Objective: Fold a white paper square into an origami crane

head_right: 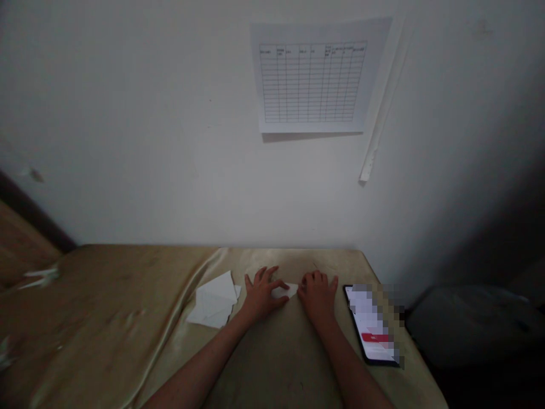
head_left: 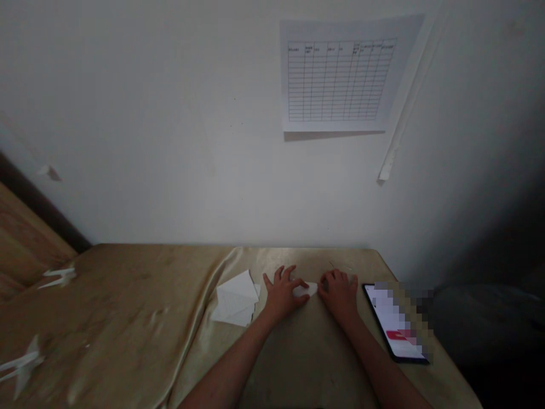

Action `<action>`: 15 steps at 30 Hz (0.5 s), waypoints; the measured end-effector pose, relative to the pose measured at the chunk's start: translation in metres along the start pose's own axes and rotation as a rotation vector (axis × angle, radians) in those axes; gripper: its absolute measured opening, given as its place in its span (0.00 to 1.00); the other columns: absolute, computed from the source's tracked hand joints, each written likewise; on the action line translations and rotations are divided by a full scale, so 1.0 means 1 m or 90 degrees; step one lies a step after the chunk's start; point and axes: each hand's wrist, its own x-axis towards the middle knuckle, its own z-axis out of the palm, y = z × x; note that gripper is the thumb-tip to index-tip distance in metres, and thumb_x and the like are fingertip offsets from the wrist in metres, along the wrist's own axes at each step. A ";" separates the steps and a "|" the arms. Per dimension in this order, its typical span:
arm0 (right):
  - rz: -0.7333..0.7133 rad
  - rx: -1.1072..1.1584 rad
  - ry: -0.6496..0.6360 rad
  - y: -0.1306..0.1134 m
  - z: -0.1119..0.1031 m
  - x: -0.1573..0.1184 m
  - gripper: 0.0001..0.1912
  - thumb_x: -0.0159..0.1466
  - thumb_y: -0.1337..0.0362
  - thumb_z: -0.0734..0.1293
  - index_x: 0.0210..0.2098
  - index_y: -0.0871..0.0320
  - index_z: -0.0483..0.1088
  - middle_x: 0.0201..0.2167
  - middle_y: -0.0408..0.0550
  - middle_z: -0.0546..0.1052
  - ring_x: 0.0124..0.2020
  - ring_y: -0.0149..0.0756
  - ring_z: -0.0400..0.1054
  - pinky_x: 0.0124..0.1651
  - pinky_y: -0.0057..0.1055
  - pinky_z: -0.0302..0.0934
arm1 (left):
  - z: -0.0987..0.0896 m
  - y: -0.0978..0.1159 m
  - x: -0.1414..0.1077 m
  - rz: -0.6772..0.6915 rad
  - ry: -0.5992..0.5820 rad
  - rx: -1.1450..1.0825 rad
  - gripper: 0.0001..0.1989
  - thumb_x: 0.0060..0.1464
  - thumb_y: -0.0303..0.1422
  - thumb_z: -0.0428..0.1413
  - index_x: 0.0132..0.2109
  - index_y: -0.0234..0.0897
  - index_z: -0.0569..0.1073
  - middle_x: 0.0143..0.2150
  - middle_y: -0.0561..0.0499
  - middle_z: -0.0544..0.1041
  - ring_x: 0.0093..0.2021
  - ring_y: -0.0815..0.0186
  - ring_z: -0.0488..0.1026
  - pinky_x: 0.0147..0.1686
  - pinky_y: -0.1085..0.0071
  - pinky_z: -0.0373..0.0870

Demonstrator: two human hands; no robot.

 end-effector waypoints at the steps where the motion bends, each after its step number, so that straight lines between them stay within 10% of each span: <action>1: -0.002 -0.003 -0.003 0.001 0.000 0.001 0.10 0.66 0.59 0.61 0.40 0.53 0.72 0.44 0.51 0.74 0.50 0.47 0.64 0.63 0.60 0.39 | 0.000 0.000 0.000 0.001 -0.002 0.001 0.18 0.48 0.47 0.65 0.48 0.62 0.77 0.71 0.58 0.56 0.72 0.45 0.45 0.61 0.26 0.26; 15: 0.011 0.060 -0.031 0.013 0.001 0.003 0.11 0.66 0.63 0.58 0.41 0.50 0.72 0.47 0.48 0.74 0.53 0.45 0.63 0.62 0.61 0.40 | 0.003 -0.002 0.000 0.020 0.016 -0.009 0.17 0.49 0.46 0.65 0.48 0.61 0.76 0.71 0.59 0.56 0.72 0.46 0.45 0.61 0.26 0.25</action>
